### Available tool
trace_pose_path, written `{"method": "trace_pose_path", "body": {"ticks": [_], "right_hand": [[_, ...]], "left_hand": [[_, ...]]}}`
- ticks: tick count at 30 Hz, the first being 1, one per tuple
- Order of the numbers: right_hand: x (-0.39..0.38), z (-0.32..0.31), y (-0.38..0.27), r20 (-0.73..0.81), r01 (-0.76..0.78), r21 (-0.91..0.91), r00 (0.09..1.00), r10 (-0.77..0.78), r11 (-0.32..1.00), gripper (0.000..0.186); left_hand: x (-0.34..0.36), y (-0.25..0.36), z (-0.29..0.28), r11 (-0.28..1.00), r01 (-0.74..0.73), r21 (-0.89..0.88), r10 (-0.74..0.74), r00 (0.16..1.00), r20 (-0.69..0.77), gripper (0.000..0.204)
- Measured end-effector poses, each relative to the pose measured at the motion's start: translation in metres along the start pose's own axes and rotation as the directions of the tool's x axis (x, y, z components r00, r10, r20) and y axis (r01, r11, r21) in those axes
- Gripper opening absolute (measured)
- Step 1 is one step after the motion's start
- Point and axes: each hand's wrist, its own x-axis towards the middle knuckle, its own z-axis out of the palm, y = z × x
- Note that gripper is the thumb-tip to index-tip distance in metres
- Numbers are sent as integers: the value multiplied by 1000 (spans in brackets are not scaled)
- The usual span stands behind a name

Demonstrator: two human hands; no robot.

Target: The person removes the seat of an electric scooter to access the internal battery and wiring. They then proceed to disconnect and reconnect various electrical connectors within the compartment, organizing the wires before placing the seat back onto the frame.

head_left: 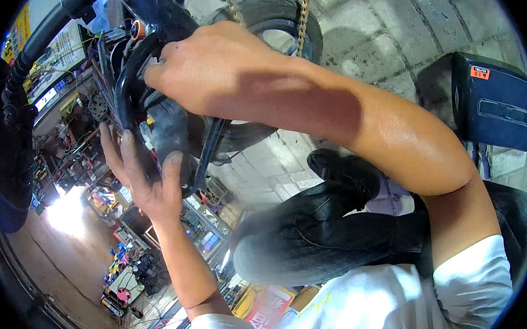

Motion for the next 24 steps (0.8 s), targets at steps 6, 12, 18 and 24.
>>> {"method": "trace_pose_path", "body": {"ticks": [6, 12, 18, 24], "right_hand": [[0, 13, 4, -214, 137, 71, 969, -119, 988, 15], [-6, 29, -11, -309, 15, 133, 951, 28, 991, 13], [-36, 36, -43, -195, -86, 657, 940, 279, 749, 27], [-28, 38, -35, 8, -173, 861, 945, 328, 478, 26]], "left_hand": [[-1, 8, -1, 999, 41, -2, -41, 999, 28, 50], [1, 13, 2, 996, 80, -37, -80, 997, 6, 47], [1, -12, 1, 881, 346, -323, -356, 934, 30, 122], [24, -21, -8, 886, 399, -236, -325, 898, 296, 106]]}}
